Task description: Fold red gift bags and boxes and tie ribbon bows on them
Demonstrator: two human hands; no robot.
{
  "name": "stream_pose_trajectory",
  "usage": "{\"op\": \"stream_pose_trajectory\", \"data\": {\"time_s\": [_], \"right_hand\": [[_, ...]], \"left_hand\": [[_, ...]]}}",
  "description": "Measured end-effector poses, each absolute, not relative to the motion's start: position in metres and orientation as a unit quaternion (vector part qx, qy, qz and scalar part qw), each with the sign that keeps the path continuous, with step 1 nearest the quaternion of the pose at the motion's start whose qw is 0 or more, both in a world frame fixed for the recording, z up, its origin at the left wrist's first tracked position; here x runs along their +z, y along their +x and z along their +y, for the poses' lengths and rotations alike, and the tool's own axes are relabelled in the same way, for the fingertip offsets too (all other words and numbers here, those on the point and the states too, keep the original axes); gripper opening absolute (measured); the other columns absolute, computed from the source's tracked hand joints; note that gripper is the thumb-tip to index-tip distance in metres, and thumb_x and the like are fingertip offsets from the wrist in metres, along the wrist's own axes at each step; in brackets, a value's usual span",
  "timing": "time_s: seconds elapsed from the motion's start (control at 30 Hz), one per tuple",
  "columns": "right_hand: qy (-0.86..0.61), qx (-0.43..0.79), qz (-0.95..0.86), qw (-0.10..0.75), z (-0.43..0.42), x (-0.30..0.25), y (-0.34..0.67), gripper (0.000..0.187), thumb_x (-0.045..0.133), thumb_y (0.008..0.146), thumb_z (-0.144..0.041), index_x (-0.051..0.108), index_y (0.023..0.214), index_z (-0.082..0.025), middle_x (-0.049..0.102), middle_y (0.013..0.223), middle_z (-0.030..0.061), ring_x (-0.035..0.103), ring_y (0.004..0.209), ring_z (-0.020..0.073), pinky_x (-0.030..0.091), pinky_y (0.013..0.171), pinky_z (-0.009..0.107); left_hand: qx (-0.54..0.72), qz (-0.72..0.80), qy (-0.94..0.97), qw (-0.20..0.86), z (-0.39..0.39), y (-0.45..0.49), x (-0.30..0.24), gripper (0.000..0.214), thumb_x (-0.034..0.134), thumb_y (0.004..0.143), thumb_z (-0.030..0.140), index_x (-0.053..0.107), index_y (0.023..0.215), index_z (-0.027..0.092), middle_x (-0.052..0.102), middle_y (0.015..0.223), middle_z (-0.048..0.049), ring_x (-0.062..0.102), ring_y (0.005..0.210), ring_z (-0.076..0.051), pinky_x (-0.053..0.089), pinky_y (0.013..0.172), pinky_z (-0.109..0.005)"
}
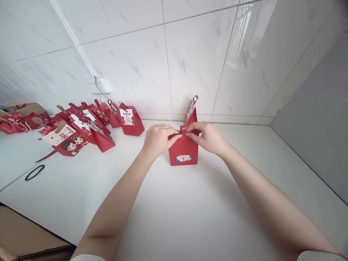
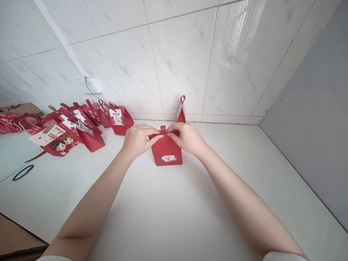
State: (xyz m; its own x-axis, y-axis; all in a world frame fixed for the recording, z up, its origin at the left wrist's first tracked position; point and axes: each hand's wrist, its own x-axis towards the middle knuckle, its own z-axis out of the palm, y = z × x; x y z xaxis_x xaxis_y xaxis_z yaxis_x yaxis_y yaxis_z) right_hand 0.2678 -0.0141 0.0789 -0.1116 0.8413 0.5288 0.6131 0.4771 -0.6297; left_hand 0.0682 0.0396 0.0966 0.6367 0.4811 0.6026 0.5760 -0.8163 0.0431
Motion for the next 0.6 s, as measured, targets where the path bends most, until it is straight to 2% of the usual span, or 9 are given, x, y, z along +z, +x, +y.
{"op": "stream_pose_trajectory", "data": {"time_s": [0.23,0.6], "right_hand": [[-0.489,0.117,-0.723,0.474,-0.013,0.0769,0.2639,0.013,0.052,0.085,-0.022,0.065,0.086,-0.023,0.07,0.09,0.0011,0.062,0.077,0.0174,0.047,0.068,0.031],[-0.509,0.142,-0.712,0.463,-0.0128,0.0747,0.2615,0.009,0.054,0.083,-0.023,0.063,0.084,-0.023,0.069,0.088,0.0006,0.061,0.075,0.0174,0.046,0.065,0.031]], "left_hand": [[-0.325,-0.31,-0.891,0.067,0.0399,0.066,0.0997,0.018,0.062,0.084,0.038,0.074,0.084,0.025,0.073,0.086,-0.0007,0.063,0.08,-0.019,0.043,0.073,-0.033],[-0.303,-0.295,-0.905,0.044,0.0387,0.0652,0.1035,0.02,0.056,0.088,0.032,0.073,0.082,0.025,0.072,0.082,-0.0007,0.061,0.076,-0.017,0.041,0.07,-0.03]]}}
